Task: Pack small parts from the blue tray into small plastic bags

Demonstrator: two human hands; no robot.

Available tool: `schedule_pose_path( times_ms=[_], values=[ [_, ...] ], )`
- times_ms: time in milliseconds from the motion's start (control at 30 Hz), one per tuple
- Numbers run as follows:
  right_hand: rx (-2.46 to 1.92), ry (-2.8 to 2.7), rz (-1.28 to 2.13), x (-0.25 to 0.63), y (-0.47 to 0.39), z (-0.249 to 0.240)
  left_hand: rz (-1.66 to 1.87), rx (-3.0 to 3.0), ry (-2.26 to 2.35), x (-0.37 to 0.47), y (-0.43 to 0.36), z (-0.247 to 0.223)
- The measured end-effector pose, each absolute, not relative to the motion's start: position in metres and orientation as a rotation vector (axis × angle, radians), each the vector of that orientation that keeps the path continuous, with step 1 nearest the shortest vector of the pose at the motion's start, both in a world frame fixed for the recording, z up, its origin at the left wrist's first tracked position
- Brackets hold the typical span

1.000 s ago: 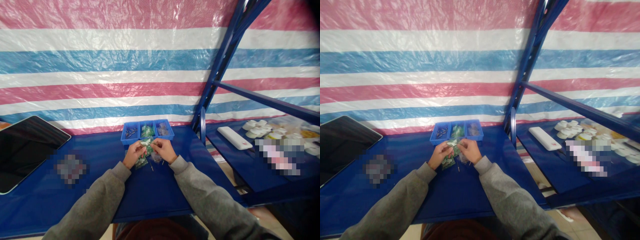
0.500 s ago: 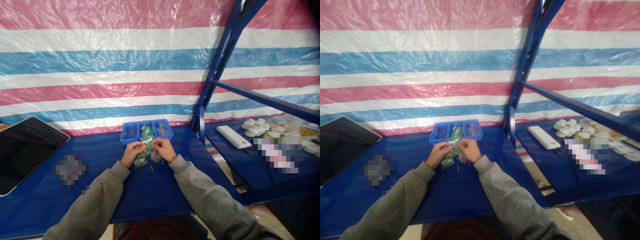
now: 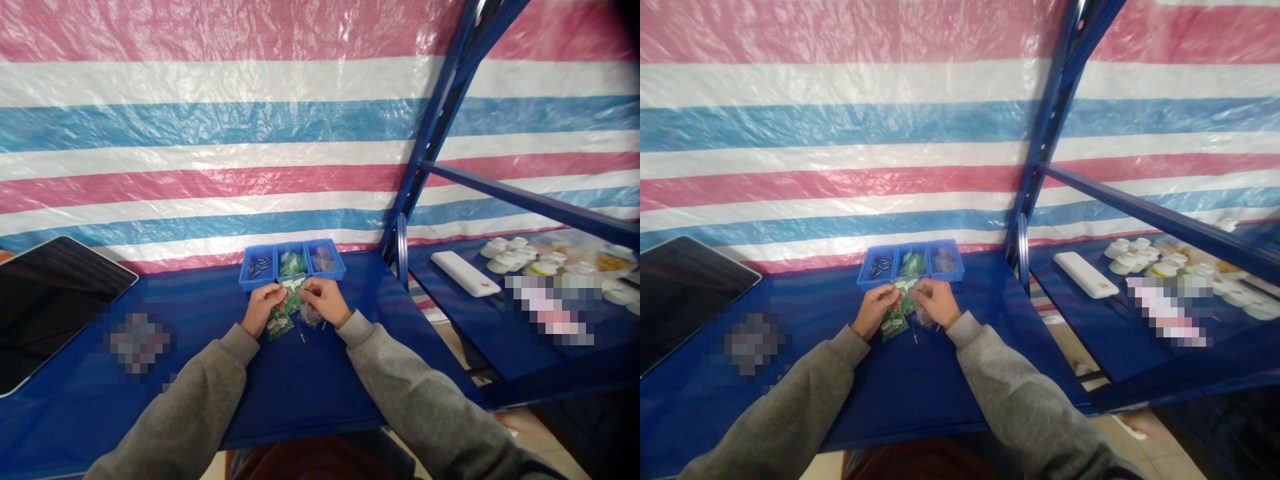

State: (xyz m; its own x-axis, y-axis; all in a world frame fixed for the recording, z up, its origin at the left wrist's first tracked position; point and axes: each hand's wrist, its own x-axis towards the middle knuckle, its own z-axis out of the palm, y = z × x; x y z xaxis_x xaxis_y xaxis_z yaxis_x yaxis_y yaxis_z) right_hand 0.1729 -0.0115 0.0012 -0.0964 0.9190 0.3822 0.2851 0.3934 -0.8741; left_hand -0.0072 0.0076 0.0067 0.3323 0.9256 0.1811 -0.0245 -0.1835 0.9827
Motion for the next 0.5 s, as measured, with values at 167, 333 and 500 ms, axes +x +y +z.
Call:
schedule_pose_path(
  times_ms=[167, 333, 500],
  values=[
    [-1.111, -1.626, 0.763, 0.1740, -0.0114, 0.0012, 1.098, 1.588, 0.975, -0.0041, 0.0021, 0.0166],
    [-1.118, -1.644, 0.737, 0.1737, -0.0112, 0.0006, 1.143, 1.626, 1.053, -0.0018, -0.0006, 0.0176],
    [-1.108, -1.646, 0.741, 0.1731, -0.0117, 0.0013, 1.179, 1.631, 1.057, -0.0020, -0.0013, 0.0177]
  ],
)
